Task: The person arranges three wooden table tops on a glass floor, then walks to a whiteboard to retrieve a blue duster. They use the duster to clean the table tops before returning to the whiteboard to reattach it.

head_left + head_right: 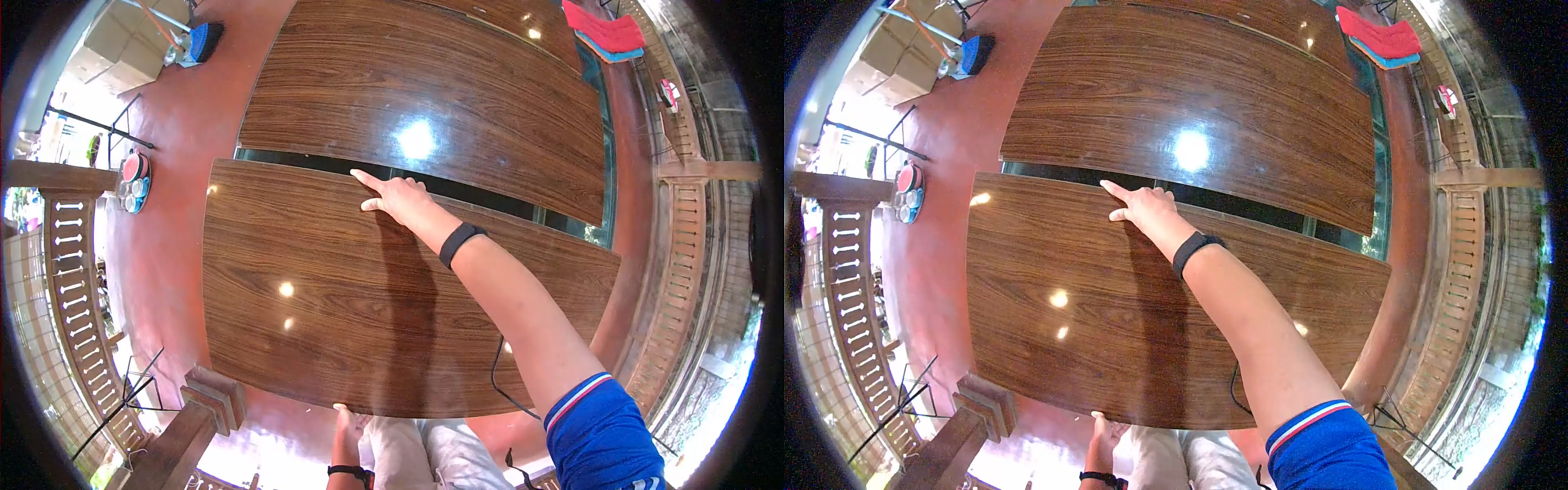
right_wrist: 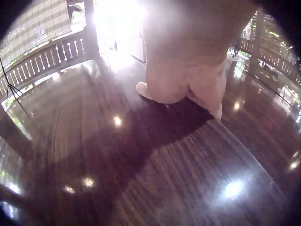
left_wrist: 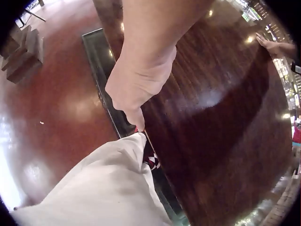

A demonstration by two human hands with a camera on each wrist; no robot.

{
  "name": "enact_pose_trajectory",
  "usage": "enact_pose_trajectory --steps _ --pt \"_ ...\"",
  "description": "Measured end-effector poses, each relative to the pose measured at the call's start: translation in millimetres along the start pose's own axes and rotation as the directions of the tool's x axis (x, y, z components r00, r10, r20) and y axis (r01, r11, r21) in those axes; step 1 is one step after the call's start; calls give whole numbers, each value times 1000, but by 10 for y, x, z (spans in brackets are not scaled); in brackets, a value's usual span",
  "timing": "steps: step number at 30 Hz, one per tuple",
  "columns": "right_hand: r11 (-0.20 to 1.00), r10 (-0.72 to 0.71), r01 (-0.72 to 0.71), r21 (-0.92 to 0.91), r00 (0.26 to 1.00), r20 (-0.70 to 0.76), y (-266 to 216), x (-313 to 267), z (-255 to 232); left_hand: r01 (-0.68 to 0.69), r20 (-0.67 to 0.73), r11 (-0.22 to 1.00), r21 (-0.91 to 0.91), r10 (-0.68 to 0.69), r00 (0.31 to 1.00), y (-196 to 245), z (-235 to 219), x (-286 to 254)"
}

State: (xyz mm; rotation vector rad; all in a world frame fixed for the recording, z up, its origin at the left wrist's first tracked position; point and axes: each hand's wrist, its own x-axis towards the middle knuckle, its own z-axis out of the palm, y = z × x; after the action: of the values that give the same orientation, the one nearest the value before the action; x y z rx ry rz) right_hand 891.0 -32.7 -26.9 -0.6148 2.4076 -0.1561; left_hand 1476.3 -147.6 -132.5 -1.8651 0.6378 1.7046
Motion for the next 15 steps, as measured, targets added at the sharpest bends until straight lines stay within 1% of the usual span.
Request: enact_pose_trajectory --steps 2,4,6,7,8,10,11,15 --pt "1000 -29 29 2 999 -34 30 44 41 16 -50 1000 -18 -17 999 5 33 107" --pt "999 -47 47 15 998 -47 50 72 109 15 -69 999 -32 -17 997 -34 9 215" --pt "997 -52 55 49 997 -51 42 123 115 -3 -77 999 -42 -1 997 -26 3 161" --pt "999 -50 51 12 997 -64 44 124 133 -21 -69 999 -42 18 997 -10 17 149" --pt "998 -57 58 19 996 -72 59 137 158 -38 -59 998 -42 36 998 23 60 114" --pt "997 -73 76 31 994 -83 78 181 216 -38 -86 998 -46 34 996 65 101 58" --pt "998 -51 53 43 998 -44 64 206 223 -40 -101 998 -50 35 994 66 90 48" --pt "997 -53 54 50 998 -18 63 276 259 -39 -27 997 -68 37 999 93 55 62"
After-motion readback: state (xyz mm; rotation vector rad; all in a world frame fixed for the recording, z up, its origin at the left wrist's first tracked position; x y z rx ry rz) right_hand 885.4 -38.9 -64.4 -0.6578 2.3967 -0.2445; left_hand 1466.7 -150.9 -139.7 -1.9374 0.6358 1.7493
